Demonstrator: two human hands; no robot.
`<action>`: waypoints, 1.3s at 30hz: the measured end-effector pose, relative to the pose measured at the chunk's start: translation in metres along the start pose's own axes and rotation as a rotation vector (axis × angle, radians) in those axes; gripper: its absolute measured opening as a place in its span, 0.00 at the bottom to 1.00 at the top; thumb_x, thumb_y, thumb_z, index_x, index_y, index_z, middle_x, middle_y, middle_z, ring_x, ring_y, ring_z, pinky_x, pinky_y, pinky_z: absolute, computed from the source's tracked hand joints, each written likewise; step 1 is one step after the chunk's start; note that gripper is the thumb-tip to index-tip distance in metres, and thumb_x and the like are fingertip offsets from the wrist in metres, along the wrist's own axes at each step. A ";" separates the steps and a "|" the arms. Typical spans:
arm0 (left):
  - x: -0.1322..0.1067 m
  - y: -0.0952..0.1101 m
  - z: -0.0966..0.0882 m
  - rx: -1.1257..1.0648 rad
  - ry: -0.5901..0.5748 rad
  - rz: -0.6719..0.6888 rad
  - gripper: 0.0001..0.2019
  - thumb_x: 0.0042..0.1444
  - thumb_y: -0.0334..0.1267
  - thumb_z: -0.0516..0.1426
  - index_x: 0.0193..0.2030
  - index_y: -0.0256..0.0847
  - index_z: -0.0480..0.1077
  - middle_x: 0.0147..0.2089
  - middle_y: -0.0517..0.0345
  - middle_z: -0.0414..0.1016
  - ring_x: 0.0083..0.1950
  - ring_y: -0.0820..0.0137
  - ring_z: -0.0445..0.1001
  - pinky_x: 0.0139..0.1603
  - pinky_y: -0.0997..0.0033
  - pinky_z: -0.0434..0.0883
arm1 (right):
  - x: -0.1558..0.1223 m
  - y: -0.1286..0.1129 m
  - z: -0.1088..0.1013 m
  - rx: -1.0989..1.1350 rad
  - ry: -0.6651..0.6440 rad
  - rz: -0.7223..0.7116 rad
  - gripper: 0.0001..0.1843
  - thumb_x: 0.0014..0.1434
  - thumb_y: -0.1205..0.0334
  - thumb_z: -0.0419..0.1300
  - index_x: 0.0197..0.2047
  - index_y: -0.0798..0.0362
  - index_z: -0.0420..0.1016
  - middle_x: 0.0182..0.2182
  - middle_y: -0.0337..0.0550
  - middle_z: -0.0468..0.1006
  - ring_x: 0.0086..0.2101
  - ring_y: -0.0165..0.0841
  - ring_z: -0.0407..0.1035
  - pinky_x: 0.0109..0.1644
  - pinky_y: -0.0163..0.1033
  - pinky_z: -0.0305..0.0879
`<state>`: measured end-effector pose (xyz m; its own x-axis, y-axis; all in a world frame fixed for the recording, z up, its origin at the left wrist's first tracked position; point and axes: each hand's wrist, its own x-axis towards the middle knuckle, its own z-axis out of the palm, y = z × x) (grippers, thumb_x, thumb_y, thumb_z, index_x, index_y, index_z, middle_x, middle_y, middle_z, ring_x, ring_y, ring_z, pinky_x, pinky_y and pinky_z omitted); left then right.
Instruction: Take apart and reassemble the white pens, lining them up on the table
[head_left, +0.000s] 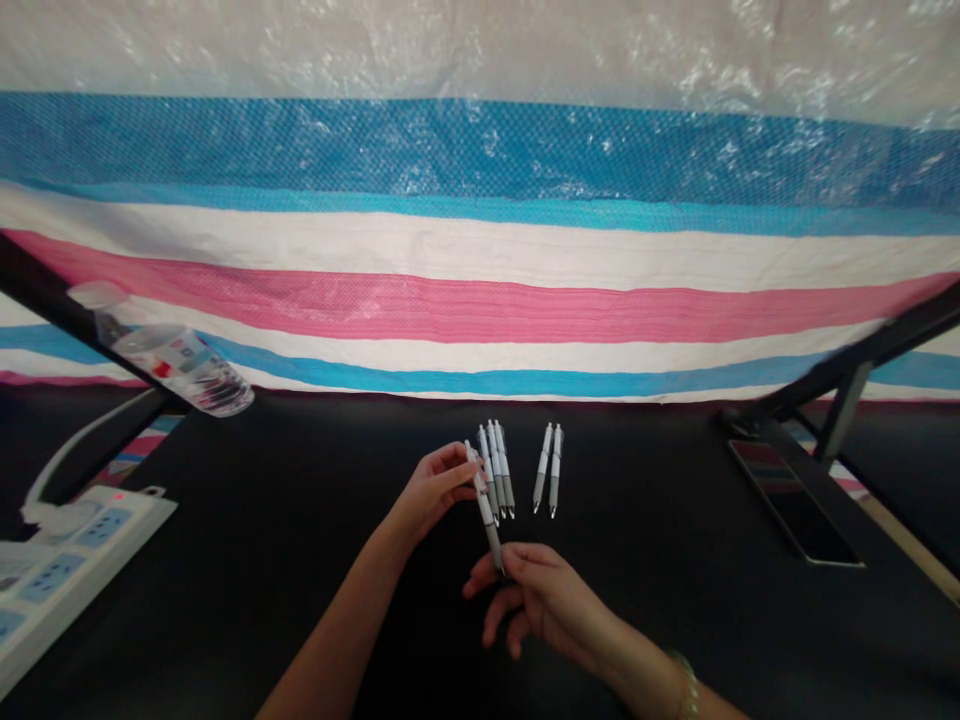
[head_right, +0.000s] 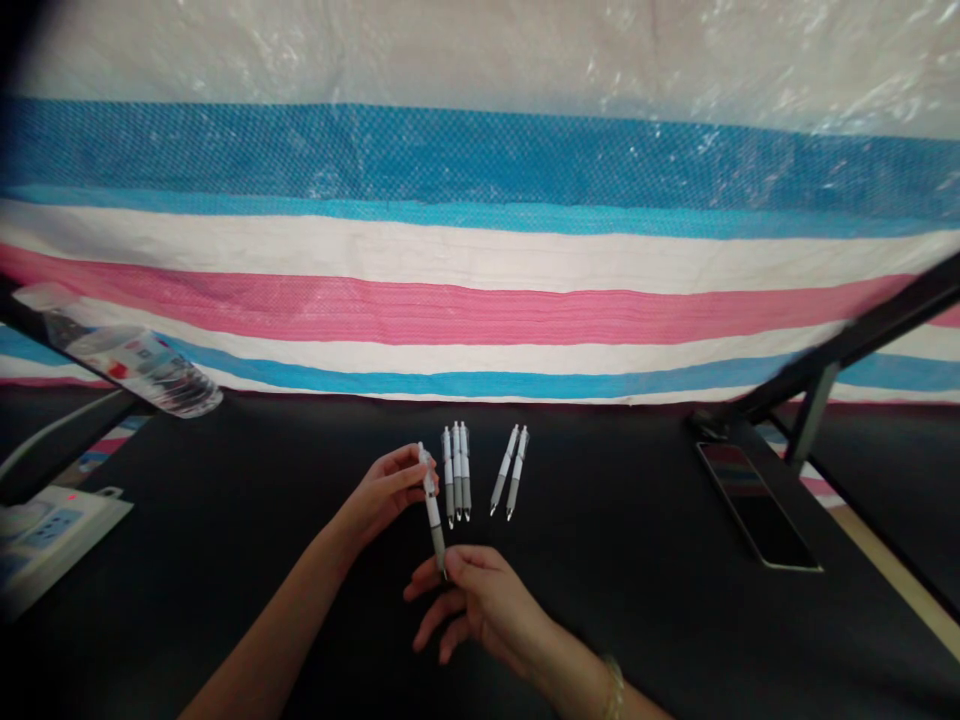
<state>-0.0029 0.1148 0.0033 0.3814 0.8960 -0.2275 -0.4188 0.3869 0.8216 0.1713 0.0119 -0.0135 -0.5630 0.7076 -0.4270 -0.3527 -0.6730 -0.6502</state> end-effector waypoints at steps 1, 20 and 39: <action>0.000 0.000 0.000 0.001 0.001 0.001 0.15 0.45 0.40 0.73 0.32 0.35 0.74 0.29 0.56 0.78 0.28 0.73 0.77 0.30 0.77 0.76 | 0.000 -0.001 0.001 0.010 -0.003 0.010 0.30 0.56 0.37 0.64 0.43 0.58 0.68 0.43 0.57 0.80 0.26 0.37 0.80 0.19 0.30 0.67; 0.000 0.000 0.001 0.013 -0.010 0.008 0.15 0.45 0.41 0.73 0.32 0.35 0.75 0.30 0.56 0.78 0.29 0.72 0.77 0.32 0.76 0.76 | 0.001 0.001 -0.001 -0.099 0.054 -0.012 0.31 0.53 0.34 0.66 0.34 0.57 0.67 0.29 0.49 0.80 0.18 0.32 0.75 0.16 0.27 0.59; -0.001 -0.004 0.009 0.231 0.125 0.213 0.20 0.51 0.41 0.69 0.47 0.42 0.67 0.30 0.64 0.76 0.27 0.68 0.79 0.27 0.73 0.76 | -0.004 -0.013 0.003 -0.048 -0.006 0.028 0.23 0.44 0.67 0.60 0.47 0.59 0.77 0.42 0.53 0.80 0.37 0.39 0.76 0.28 0.34 0.69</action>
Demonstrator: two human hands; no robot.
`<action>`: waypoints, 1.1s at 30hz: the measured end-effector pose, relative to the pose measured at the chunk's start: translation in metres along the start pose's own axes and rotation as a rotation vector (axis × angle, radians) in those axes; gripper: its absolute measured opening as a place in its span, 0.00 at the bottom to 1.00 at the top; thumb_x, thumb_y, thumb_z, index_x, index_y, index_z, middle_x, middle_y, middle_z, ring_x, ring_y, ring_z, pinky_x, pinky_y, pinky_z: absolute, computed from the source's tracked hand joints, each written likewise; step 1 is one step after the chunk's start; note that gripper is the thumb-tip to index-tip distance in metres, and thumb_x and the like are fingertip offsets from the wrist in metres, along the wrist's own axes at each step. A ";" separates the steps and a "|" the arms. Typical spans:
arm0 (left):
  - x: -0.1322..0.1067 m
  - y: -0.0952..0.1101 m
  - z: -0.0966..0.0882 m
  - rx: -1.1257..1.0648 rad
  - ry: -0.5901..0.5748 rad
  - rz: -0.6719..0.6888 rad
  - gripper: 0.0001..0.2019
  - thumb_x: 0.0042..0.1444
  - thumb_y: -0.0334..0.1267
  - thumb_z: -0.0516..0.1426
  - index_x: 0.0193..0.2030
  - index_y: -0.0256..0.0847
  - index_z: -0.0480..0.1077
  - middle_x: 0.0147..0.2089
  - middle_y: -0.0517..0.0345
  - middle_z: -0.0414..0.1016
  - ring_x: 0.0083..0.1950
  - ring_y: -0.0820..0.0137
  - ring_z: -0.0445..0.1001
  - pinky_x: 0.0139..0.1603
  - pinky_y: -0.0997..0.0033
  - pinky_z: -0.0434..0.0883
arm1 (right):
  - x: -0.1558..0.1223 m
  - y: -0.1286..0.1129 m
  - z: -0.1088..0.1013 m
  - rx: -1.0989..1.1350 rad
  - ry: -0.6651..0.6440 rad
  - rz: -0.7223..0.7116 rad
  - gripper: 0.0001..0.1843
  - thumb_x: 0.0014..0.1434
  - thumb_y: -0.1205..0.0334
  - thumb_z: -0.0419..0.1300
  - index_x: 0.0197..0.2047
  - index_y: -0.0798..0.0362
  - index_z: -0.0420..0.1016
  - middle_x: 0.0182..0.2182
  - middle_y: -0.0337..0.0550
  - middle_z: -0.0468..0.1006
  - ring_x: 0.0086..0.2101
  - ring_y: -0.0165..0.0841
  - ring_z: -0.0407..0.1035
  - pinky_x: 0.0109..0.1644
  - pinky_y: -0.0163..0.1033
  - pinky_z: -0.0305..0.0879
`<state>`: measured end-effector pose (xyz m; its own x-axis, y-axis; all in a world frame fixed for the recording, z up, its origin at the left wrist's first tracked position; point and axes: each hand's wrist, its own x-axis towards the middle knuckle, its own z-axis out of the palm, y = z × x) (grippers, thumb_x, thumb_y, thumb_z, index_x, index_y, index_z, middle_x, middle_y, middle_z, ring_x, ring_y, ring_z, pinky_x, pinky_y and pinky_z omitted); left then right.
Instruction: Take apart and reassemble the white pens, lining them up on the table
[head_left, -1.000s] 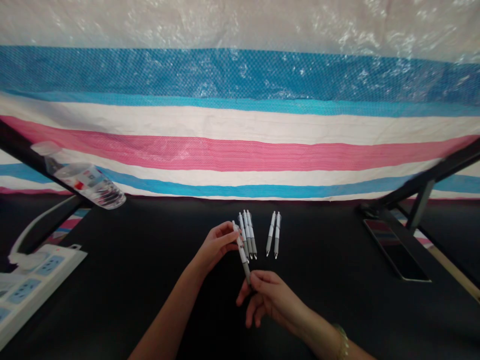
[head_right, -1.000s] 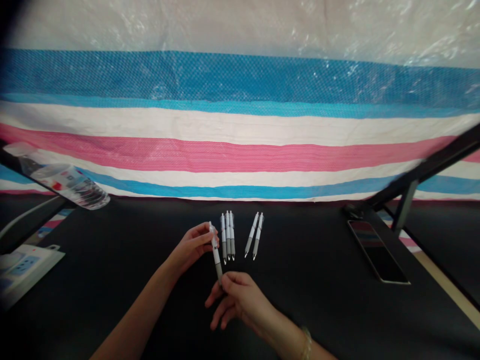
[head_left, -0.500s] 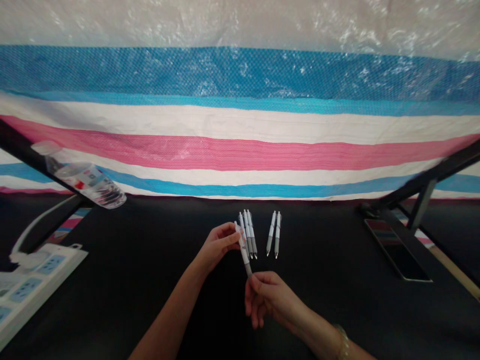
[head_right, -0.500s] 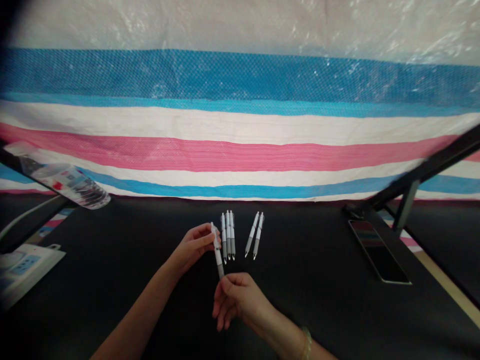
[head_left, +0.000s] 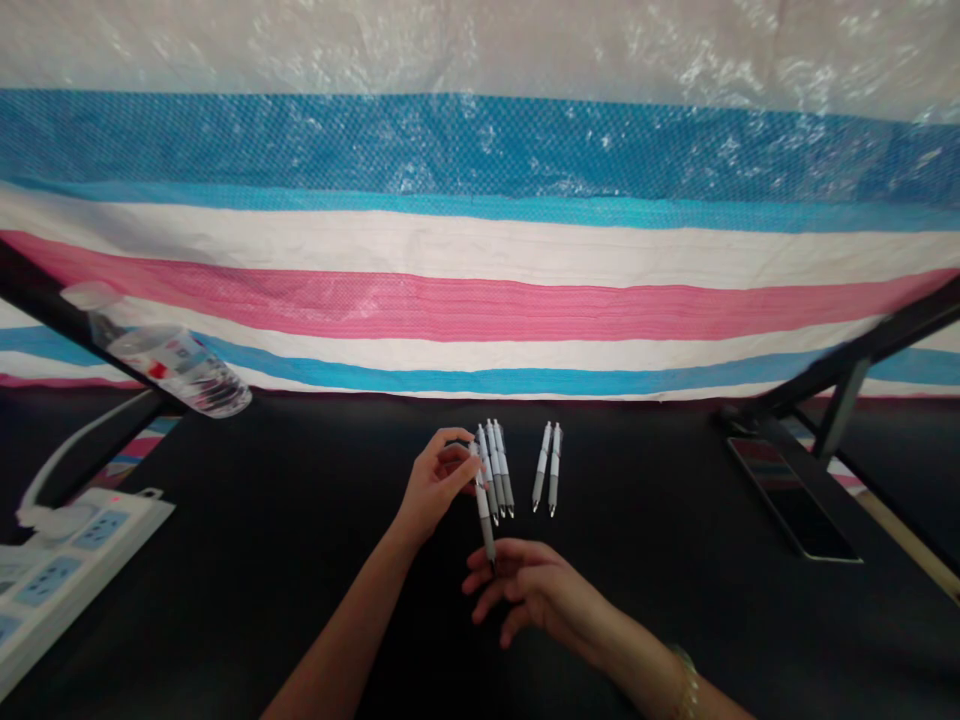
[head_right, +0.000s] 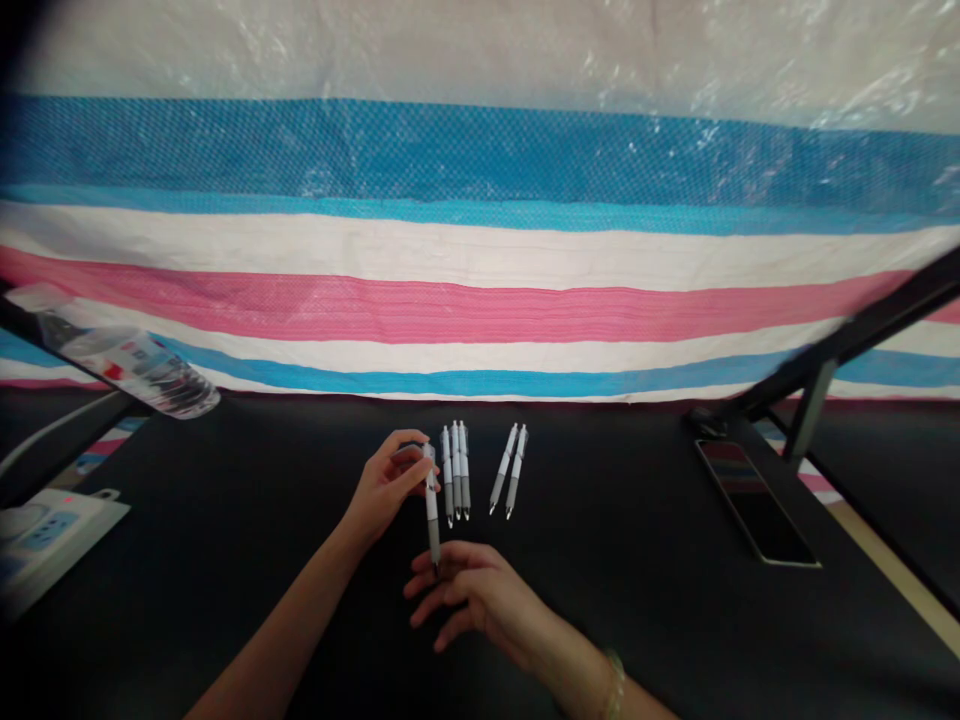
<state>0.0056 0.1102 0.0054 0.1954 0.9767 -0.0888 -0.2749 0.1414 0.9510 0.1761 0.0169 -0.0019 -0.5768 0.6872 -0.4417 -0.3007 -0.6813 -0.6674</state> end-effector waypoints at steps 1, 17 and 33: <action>0.000 0.000 0.000 0.002 0.007 0.006 0.20 0.50 0.41 0.69 0.46 0.42 0.68 0.30 0.64 0.76 0.27 0.68 0.79 0.27 0.73 0.76 | 0.000 0.000 0.000 0.001 0.003 0.002 0.24 0.44 0.68 0.60 0.47 0.58 0.77 0.42 0.53 0.80 0.36 0.39 0.76 0.28 0.34 0.69; 0.005 -0.006 -0.006 -0.103 0.156 0.047 0.23 0.52 0.41 0.68 0.51 0.43 0.67 0.32 0.63 0.79 0.28 0.71 0.79 0.29 0.75 0.75 | 0.000 0.003 0.001 -0.080 -0.006 0.020 0.20 0.41 0.67 0.58 0.40 0.59 0.78 0.35 0.49 0.80 0.32 0.36 0.75 0.27 0.34 0.71; 0.006 -0.004 -0.007 -0.056 0.239 0.064 0.21 0.48 0.43 0.70 0.47 0.41 0.70 0.31 0.60 0.79 0.28 0.71 0.78 0.30 0.74 0.76 | -0.004 -0.001 0.008 -0.340 -0.056 -0.011 0.17 0.42 0.67 0.54 0.35 0.57 0.78 0.33 0.44 0.78 0.32 0.32 0.72 0.29 0.32 0.69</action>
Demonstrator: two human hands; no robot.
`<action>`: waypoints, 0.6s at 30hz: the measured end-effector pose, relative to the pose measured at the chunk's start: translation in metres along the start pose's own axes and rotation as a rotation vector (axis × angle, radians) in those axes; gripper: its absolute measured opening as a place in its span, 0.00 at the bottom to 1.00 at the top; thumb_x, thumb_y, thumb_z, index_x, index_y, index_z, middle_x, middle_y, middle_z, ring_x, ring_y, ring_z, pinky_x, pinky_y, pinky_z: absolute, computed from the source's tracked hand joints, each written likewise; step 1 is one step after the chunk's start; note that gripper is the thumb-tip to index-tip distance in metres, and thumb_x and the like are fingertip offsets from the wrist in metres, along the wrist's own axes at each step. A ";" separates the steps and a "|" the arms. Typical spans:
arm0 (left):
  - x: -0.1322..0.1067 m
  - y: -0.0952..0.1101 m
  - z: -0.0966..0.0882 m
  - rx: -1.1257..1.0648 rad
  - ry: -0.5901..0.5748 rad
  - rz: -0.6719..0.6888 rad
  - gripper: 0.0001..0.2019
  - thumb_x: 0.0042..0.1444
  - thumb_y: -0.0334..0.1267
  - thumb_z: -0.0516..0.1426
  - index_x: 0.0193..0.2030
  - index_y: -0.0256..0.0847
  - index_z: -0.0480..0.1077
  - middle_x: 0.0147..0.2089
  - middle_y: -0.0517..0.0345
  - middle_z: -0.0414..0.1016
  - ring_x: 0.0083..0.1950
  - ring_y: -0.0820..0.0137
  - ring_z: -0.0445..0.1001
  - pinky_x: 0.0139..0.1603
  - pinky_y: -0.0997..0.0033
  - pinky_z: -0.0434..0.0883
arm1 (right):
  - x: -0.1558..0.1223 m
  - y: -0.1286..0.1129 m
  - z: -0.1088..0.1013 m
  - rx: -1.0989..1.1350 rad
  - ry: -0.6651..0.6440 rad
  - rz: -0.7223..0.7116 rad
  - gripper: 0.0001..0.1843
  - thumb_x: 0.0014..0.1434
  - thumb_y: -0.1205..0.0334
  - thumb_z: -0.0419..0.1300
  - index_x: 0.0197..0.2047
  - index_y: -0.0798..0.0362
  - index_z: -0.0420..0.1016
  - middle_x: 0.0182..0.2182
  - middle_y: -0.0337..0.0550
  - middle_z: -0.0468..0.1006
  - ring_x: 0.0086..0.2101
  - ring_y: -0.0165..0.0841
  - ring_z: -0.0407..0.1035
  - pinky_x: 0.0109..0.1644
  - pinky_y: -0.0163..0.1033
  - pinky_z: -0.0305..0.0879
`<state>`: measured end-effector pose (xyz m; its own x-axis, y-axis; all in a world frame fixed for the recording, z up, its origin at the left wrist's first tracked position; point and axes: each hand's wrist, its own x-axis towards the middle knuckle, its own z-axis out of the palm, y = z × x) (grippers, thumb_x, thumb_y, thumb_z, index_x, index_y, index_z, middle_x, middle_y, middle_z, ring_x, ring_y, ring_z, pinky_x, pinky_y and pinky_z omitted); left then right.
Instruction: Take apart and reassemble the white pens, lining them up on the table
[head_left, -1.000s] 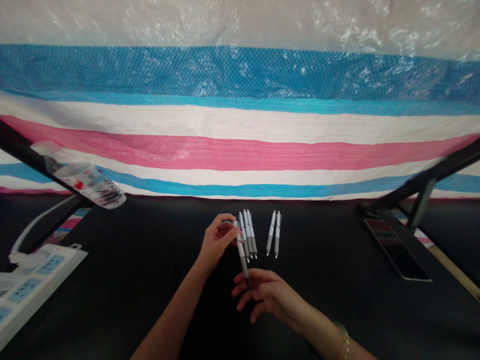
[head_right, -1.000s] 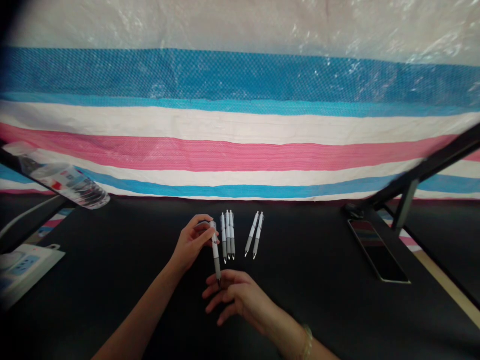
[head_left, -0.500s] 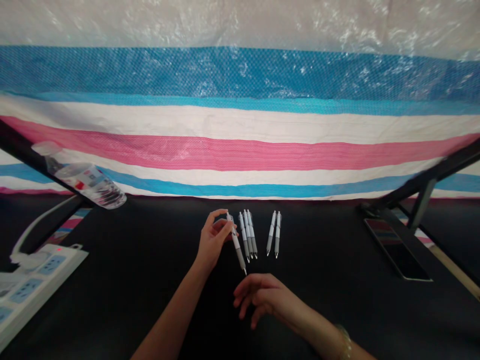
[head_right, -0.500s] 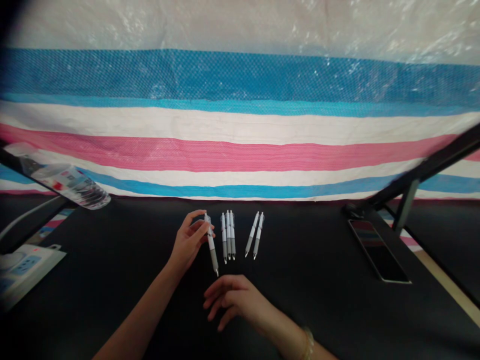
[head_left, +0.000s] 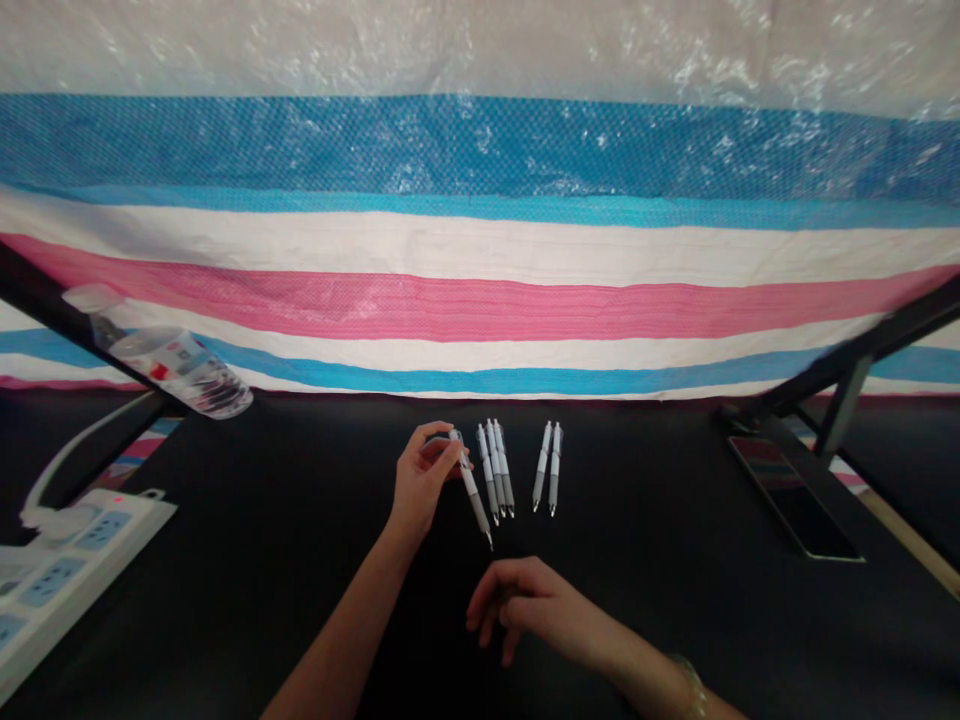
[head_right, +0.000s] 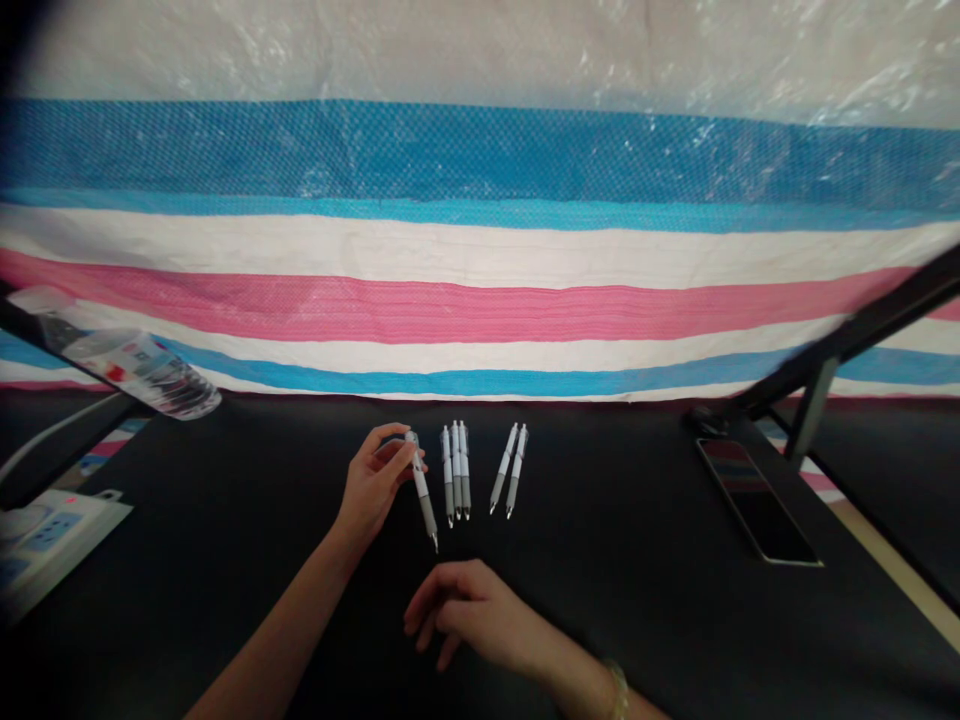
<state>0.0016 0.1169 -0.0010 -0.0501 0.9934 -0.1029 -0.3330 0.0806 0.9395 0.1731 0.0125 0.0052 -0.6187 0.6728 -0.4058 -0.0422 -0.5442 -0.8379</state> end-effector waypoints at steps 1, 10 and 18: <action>0.000 -0.001 -0.001 0.017 0.010 0.000 0.22 0.48 0.43 0.69 0.47 0.41 0.70 0.32 0.60 0.79 0.28 0.71 0.78 0.30 0.73 0.76 | 0.000 0.000 0.000 -0.002 -0.002 -0.004 0.17 0.42 0.67 0.54 0.35 0.57 0.78 0.33 0.44 0.78 0.32 0.32 0.72 0.29 0.32 0.69; 0.002 -0.014 -0.004 0.342 0.024 0.114 0.23 0.54 0.43 0.64 0.56 0.38 0.73 0.38 0.58 0.76 0.32 0.69 0.80 0.37 0.65 0.82 | -0.002 0.000 0.000 -0.020 -0.012 -0.014 0.16 0.43 0.66 0.54 0.36 0.58 0.77 0.33 0.44 0.78 0.31 0.32 0.72 0.29 0.32 0.68; 0.000 -0.015 -0.003 0.596 -0.144 0.145 0.17 0.54 0.35 0.61 0.52 0.39 0.76 0.43 0.51 0.79 0.36 0.66 0.81 0.35 0.68 0.81 | -0.009 -0.014 -0.002 -0.287 0.082 -0.084 0.15 0.48 0.70 0.53 0.36 0.56 0.78 0.31 0.41 0.77 0.31 0.32 0.71 0.31 0.33 0.66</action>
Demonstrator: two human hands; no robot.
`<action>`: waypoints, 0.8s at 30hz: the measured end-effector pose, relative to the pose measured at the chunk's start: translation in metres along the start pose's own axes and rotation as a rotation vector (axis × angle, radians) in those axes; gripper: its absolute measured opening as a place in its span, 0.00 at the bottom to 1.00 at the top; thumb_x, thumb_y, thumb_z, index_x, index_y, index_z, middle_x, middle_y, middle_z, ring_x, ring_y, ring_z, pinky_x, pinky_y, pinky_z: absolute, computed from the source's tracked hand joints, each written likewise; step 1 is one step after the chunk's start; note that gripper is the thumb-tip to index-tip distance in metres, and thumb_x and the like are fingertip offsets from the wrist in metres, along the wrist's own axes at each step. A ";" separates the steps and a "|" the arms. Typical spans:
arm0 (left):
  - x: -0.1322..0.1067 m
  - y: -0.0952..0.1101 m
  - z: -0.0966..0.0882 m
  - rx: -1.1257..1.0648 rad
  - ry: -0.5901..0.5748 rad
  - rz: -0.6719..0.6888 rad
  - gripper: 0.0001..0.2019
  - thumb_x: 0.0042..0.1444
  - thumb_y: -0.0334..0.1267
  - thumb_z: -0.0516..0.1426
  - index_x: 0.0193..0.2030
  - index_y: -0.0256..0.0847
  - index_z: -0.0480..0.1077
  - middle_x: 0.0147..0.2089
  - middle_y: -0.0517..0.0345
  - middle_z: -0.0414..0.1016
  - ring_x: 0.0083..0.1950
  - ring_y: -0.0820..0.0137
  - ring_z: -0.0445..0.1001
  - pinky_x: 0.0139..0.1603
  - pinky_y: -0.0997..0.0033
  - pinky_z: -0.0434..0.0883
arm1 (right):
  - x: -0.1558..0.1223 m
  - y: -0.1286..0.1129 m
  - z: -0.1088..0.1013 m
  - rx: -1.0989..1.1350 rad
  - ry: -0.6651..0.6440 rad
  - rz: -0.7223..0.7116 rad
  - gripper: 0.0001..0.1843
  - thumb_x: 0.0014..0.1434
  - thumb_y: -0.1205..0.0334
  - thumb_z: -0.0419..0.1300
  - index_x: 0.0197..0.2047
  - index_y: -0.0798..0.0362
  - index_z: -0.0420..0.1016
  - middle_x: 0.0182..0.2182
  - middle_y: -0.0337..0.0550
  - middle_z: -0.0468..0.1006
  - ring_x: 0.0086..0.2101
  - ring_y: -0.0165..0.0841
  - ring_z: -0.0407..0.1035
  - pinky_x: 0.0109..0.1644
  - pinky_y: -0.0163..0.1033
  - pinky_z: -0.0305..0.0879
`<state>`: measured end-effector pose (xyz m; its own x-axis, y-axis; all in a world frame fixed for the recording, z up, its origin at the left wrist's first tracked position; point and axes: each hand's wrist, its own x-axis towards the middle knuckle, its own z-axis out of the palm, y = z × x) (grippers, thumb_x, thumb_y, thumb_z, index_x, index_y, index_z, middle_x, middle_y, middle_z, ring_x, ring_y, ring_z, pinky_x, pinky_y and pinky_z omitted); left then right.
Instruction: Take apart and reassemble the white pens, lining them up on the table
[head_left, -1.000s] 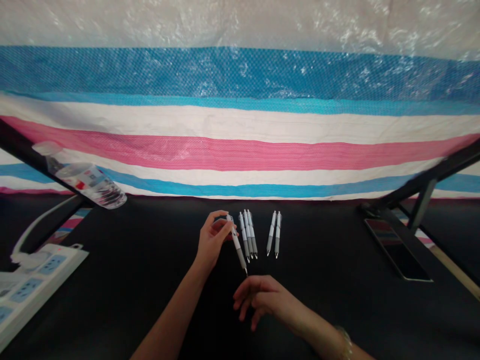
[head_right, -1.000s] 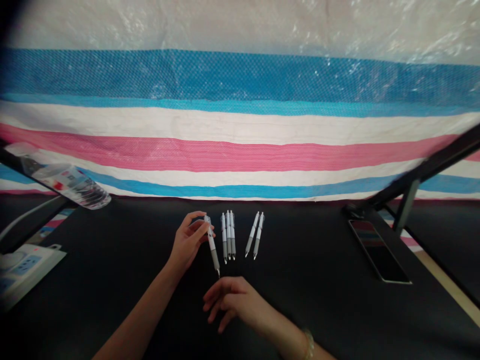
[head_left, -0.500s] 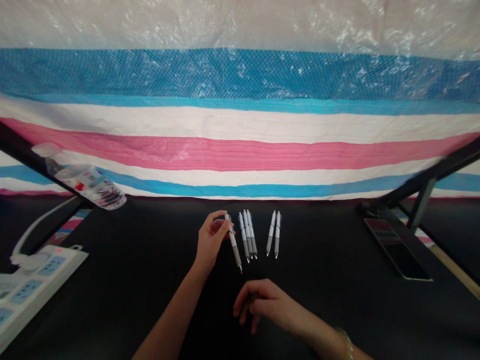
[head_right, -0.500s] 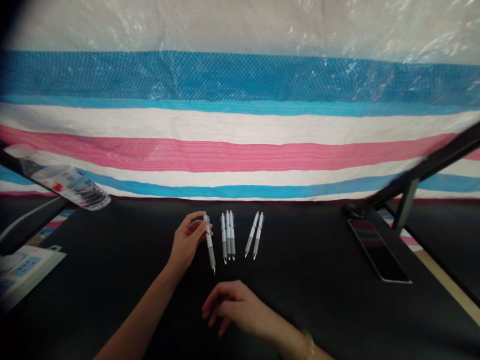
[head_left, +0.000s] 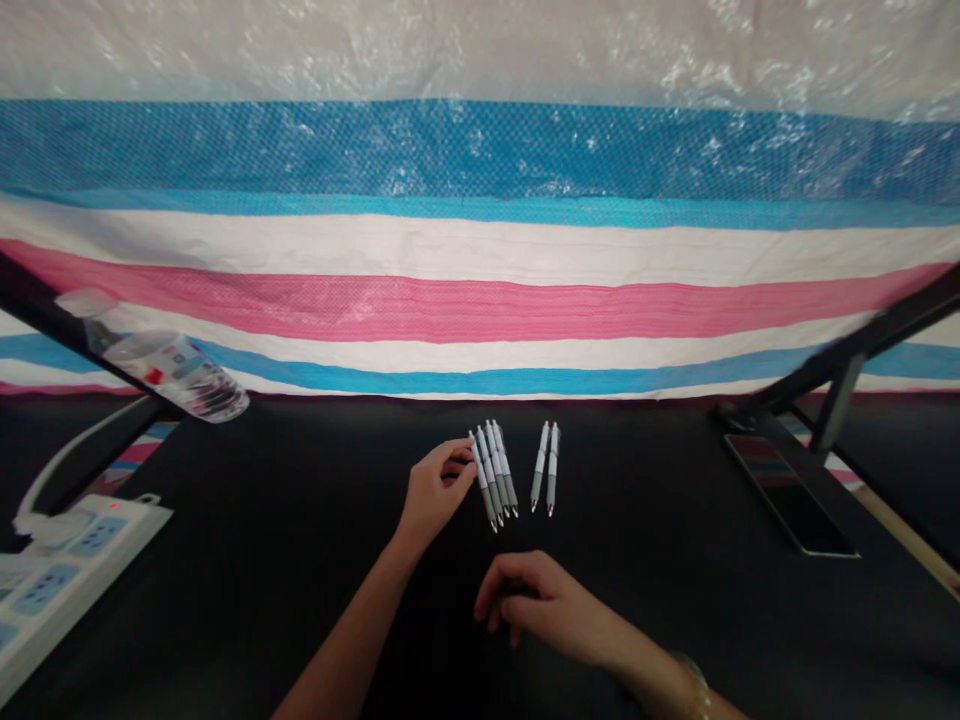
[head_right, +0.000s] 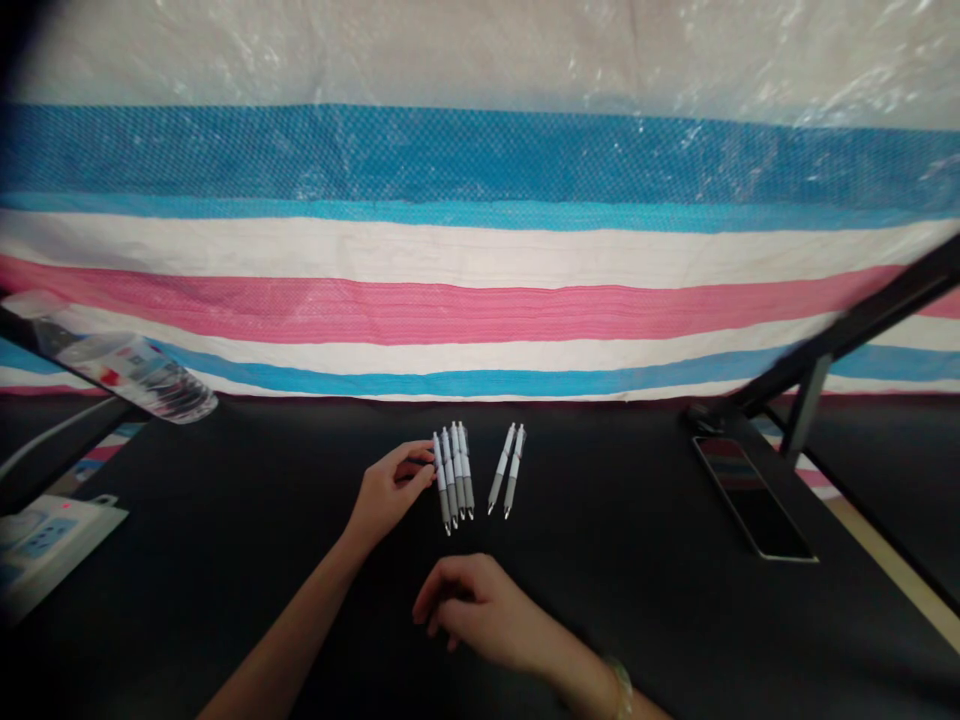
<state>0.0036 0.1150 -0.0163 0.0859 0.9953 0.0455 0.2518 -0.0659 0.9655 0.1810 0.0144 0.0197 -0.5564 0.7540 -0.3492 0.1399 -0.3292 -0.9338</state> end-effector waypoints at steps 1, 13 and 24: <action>-0.001 0.001 0.001 0.010 -0.004 0.016 0.17 0.54 0.34 0.61 0.51 0.39 0.76 0.44 0.51 0.79 0.36 0.66 0.81 0.34 0.69 0.80 | -0.001 -0.002 -0.003 -0.141 0.064 -0.054 0.15 0.49 0.72 0.52 0.35 0.55 0.78 0.30 0.40 0.77 0.31 0.32 0.71 0.32 0.34 0.65; -0.005 0.007 0.005 -0.071 -0.026 0.115 0.13 0.54 0.32 0.62 0.47 0.42 0.79 0.47 0.49 0.80 0.41 0.65 0.81 0.42 0.66 0.80 | 0.004 0.009 -0.042 -1.397 0.603 -0.417 0.19 0.56 0.75 0.59 0.51 0.53 0.73 0.51 0.50 0.77 0.52 0.47 0.66 0.60 0.55 0.55; -0.006 0.012 0.002 0.041 0.098 0.138 0.11 0.56 0.31 0.61 0.45 0.42 0.79 0.42 0.53 0.82 0.39 0.65 0.81 0.41 0.67 0.77 | 0.008 0.000 -0.047 -1.550 0.348 -0.491 0.04 0.65 0.72 0.60 0.41 0.53 0.74 0.41 0.45 0.78 0.46 0.41 0.68 0.59 0.50 0.60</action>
<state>0.0078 0.1083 -0.0058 0.0284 0.9785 0.2041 0.2831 -0.2037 0.9372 0.2151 0.0478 0.0135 -0.6230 0.7608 0.1818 0.7645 0.6414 -0.0646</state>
